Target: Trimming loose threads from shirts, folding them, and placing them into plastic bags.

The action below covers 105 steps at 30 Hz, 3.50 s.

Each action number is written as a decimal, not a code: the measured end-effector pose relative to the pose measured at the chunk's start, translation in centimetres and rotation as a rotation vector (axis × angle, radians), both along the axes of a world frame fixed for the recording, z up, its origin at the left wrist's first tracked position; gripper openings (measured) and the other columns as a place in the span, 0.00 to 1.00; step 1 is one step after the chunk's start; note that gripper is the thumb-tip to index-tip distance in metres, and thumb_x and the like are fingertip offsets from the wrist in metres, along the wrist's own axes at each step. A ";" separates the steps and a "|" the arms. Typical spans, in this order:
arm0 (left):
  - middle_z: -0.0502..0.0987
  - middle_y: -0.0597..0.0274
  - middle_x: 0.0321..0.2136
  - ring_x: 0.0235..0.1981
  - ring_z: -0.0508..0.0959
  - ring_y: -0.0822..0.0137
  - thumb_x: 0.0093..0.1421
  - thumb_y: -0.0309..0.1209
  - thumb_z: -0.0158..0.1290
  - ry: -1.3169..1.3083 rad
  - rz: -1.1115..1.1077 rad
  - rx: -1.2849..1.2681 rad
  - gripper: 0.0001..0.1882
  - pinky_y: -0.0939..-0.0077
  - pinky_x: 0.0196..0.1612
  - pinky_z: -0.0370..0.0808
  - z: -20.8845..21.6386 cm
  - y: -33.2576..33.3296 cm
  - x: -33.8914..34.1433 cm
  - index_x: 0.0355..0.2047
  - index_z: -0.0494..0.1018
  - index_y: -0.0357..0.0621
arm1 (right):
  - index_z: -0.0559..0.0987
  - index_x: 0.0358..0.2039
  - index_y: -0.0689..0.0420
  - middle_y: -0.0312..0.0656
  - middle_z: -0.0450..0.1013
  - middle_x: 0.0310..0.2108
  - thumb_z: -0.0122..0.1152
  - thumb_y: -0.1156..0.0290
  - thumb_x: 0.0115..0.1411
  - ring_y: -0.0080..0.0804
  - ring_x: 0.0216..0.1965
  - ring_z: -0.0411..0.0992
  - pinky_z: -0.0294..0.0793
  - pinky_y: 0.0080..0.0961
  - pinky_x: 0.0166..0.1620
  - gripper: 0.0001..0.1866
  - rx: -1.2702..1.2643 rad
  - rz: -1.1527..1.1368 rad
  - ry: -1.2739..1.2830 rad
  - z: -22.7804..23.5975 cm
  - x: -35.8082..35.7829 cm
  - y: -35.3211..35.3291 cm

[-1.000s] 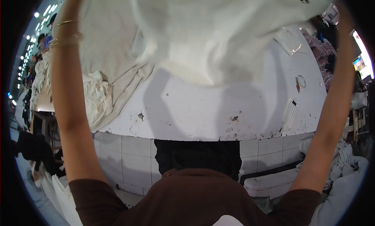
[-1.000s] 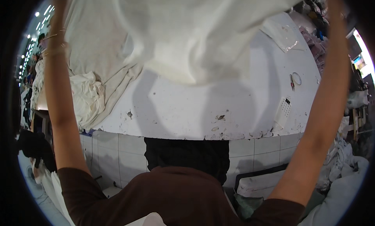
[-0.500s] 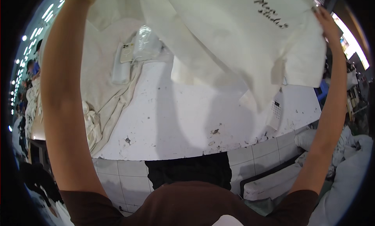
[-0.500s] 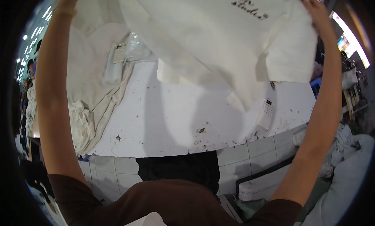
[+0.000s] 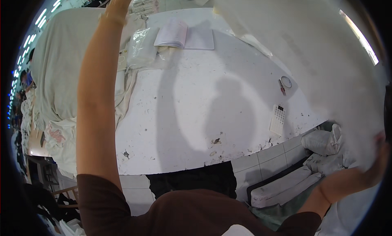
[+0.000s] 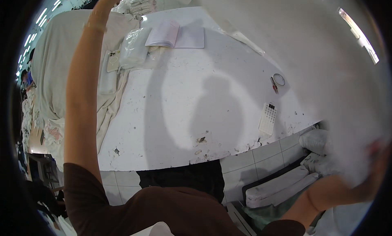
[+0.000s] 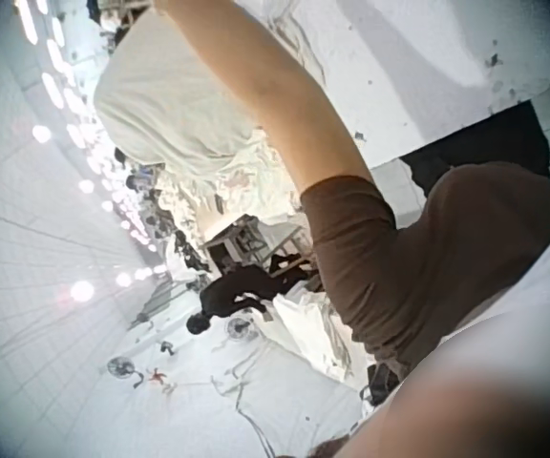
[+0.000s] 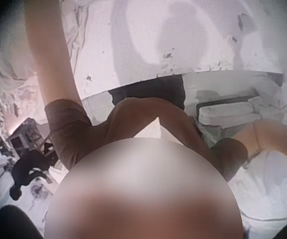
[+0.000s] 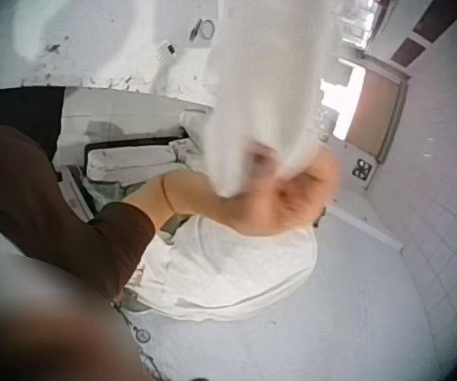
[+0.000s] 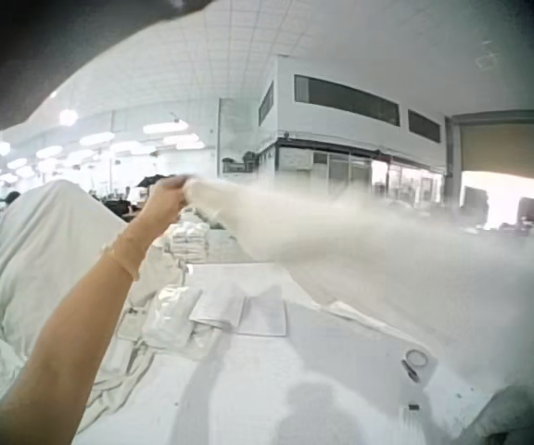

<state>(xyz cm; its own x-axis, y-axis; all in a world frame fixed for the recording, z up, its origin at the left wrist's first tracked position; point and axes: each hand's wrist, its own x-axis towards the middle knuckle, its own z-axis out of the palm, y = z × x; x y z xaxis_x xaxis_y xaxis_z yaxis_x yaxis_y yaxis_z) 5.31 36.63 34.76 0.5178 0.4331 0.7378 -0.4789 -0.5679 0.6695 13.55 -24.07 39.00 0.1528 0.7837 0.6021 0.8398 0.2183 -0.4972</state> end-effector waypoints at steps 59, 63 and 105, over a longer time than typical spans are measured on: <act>0.75 0.52 0.44 0.39 0.78 0.68 0.66 0.34 0.44 0.046 -0.025 -1.366 0.20 0.75 0.43 0.76 -32.2 -30.5 -35.2 0.53 0.64 0.32 | 0.65 0.58 0.67 0.45 0.63 0.59 0.49 0.60 0.63 0.33 0.59 0.61 0.53 0.31 0.63 0.29 -0.244 -0.241 1.159 -35.9 11.7 3.8; 0.75 0.54 0.46 0.44 0.77 0.66 0.69 0.40 0.38 0.160 0.480 -1.020 0.23 0.73 0.48 0.73 -29.9 -26.6 -33.8 0.55 0.65 0.34 | 0.72 0.52 0.60 0.46 0.71 0.51 0.45 0.49 0.65 0.31 0.49 0.69 0.65 0.27 0.54 0.27 -0.428 -0.321 1.252 -39.5 17.5 7.9; 0.78 0.62 0.33 0.34 0.75 0.75 0.65 0.35 0.46 0.807 0.683 -0.647 0.14 0.81 0.37 0.68 -35.9 -28.6 -40.6 0.38 0.75 0.35 | 0.77 0.38 0.58 0.28 0.69 0.28 0.61 0.65 0.58 0.15 0.29 0.63 0.60 0.13 0.33 0.12 -0.587 -0.649 0.805 -41.4 15.4 2.4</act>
<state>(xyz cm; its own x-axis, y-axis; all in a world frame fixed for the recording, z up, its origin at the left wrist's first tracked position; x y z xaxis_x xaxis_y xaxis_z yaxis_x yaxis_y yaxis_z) -35.24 8.06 -1.12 0.2495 0.9587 -0.1364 0.4644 0.0051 0.8856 28.91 -21.62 -2.41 0.7930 0.5442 -0.2739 0.1099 -0.5700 -0.8142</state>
